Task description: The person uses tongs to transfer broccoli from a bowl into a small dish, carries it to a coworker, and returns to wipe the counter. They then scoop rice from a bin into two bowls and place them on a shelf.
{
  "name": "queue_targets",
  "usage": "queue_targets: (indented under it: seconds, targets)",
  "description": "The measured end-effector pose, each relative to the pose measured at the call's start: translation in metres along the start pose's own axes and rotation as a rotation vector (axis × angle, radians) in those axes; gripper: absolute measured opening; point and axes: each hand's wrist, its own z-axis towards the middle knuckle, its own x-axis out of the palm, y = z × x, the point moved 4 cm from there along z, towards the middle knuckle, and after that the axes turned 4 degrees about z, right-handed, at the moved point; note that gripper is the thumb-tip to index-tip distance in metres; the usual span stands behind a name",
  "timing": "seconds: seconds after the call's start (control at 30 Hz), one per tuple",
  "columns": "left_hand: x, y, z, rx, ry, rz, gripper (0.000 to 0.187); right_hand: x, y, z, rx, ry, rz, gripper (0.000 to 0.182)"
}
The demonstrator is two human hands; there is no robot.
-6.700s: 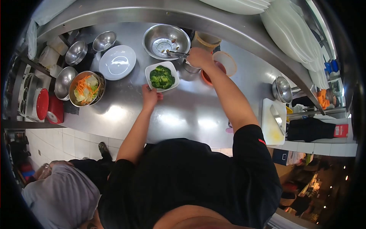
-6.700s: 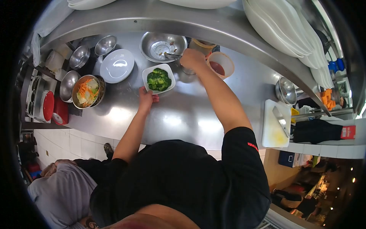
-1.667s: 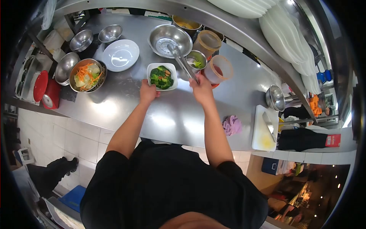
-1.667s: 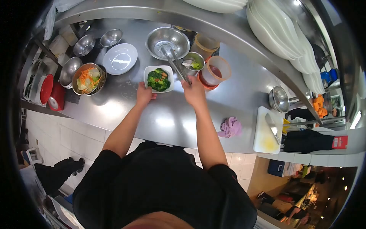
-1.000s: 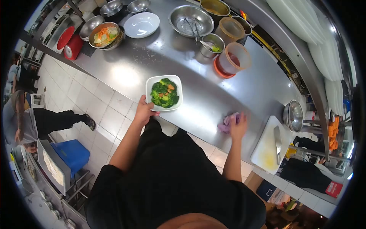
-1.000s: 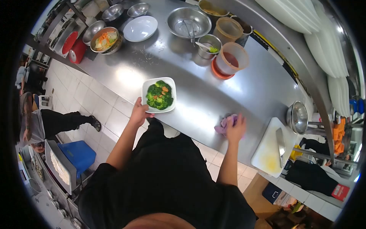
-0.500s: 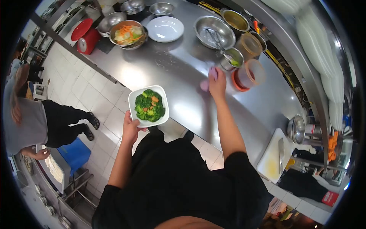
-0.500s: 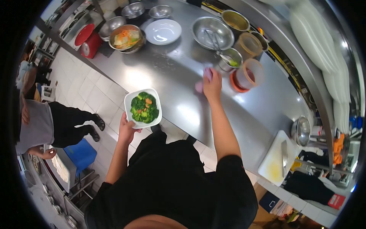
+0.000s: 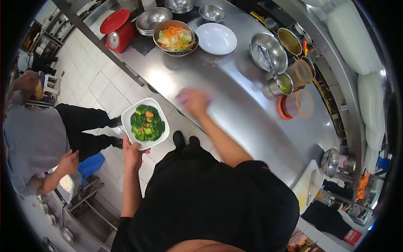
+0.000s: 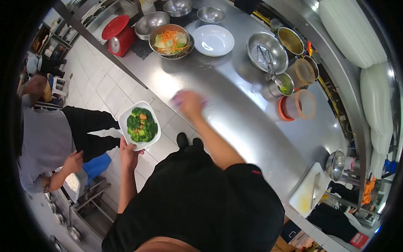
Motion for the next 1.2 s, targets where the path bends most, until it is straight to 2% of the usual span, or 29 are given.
queue_targets:
  seconds: [0.03,0.07,0.1,0.17,0.2,0.23,0.27,0.3,0.33,0.37,0.43,0.53,0.6,0.67,0.73,0.77,0.8,0.83,0.87,0.9,0.93,0.97,1.03,1.07,1.1,1.13,1.17,1.2]
  targets:
    - [0.006,-0.003,0.0,0.006,-0.009,-0.01,0.053,0.037,0.024,-0.019,-0.001,0.097,0.133,0.014]
    - [0.013,-0.008,0.0,0.027,0.011,-0.04,0.053,0.078,0.041,-0.036,0.148,0.254,0.156,0.017]
    - [0.016,-0.017,0.0,0.053,0.024,-0.06,0.054,0.075,0.081,-0.047,0.056,-0.053,0.619,0.026]
    - [0.025,-0.028,-0.011,0.059,0.004,-0.101,0.056,0.06,0.094,-0.035,0.01,0.064,0.676,0.034]
    - [0.028,-0.032,-0.017,0.056,-0.008,-0.117,0.057,0.047,0.075,-0.02,-0.016,0.177,0.477,0.031]
    - [0.03,-0.033,-0.02,0.05,-0.012,-0.142,0.058,0.035,0.031,-0.019,0.41,0.126,0.932,0.025]
    - [0.03,-0.033,-0.024,0.055,-0.03,-0.153,0.058,-0.01,0.013,0.003,0.356,-0.101,0.592,0.026]
    - [0.027,-0.031,-0.03,0.045,-0.052,-0.127,0.058,-0.055,-0.004,0.029,0.485,-0.204,0.453,0.021]
    - [0.023,-0.031,-0.038,0.046,-0.072,-0.098,0.058,-0.09,-0.045,0.041,0.402,-0.341,-0.117,0.019]
    - [0.02,-0.03,-0.045,0.062,-0.083,-0.102,0.058,-0.114,-0.078,0.052,0.481,-0.389,-0.235,0.034]
    - [0.017,-0.025,-0.061,0.062,-0.117,-0.104,0.055,-0.125,-0.121,0.067,0.665,-0.378,-0.64,0.047]
    - [0.02,-0.021,-0.082,0.032,-0.194,-0.107,0.049,-0.087,-0.118,0.083,0.57,-0.246,-0.696,0.054]
    - [0.019,-0.012,-0.091,0.019,-0.22,-0.109,0.046,-0.051,-0.108,0.082,0.479,-0.243,-0.74,0.047]
    - [0.019,-0.004,-0.093,0.02,-0.231,-0.123,0.046,-0.027,-0.071,0.085,0.266,-0.207,-0.605,0.04]
    - [0.02,-0.003,-0.099,0.017,-0.256,-0.143,0.045,-0.003,-0.029,0.088,0.146,0.191,-0.377,0.029]
    - [0.016,-0.002,-0.102,0.032,-0.274,-0.146,0.045,0.01,-0.001,0.083,-0.06,0.385,-0.255,0.022]
    - [0.012,0.002,-0.103,0.029,-0.259,-0.16,0.045,0.047,-0.01,0.066,0.133,0.66,0.183,0.031]
    - [0.01,0.003,-0.103,0.035,-0.242,-0.177,0.044,0.059,0.019,0.046,0.29,0.991,0.541,0.038]
    - [0.009,0.004,-0.105,0.052,-0.246,-0.203,0.044,0.059,0.047,0.027,0.333,1.012,0.587,0.037]
    - [0.009,0.002,-0.105,0.075,-0.239,-0.214,0.044,0.063,0.061,0.014,0.039,0.947,0.502,0.037]
    - [0.007,0.001,-0.107,0.094,-0.266,-0.229,0.045,0.063,0.065,0.003,0.211,0.987,0.494,0.038]
    - [0.007,0.004,-0.109,0.101,-0.295,-0.241,0.045,0.034,0.086,0.008,0.23,0.86,0.484,0.033]
    - [0.003,0.01,-0.106,0.112,-0.279,-0.275,0.046,0.023,0.041,0.014,0.193,0.706,0.476,0.031]
    - [0.004,0.016,-0.104,0.117,-0.303,-0.278,0.047,-0.012,0.031,0.026,0.006,0.511,0.441,0.028]
    - [0.004,0.022,-0.103,0.131,-0.343,-0.288,0.047,-0.034,-0.006,0.036,0.176,0.497,0.395,0.027]
    - [0.002,0.03,-0.101,0.143,-0.383,-0.297,0.048,-0.088,0.008,0.052,0.317,0.444,0.174,0.027]
    - [0.001,0.034,-0.102,0.18,-0.443,-0.332,0.048,-0.124,0.005,0.065,0.45,0.454,0.197,0.024]
    - [0.001,0.036,-0.1,0.167,-0.451,-0.316,0.047,-0.149,-0.018,0.077,0.316,0.474,0.012,0.024]
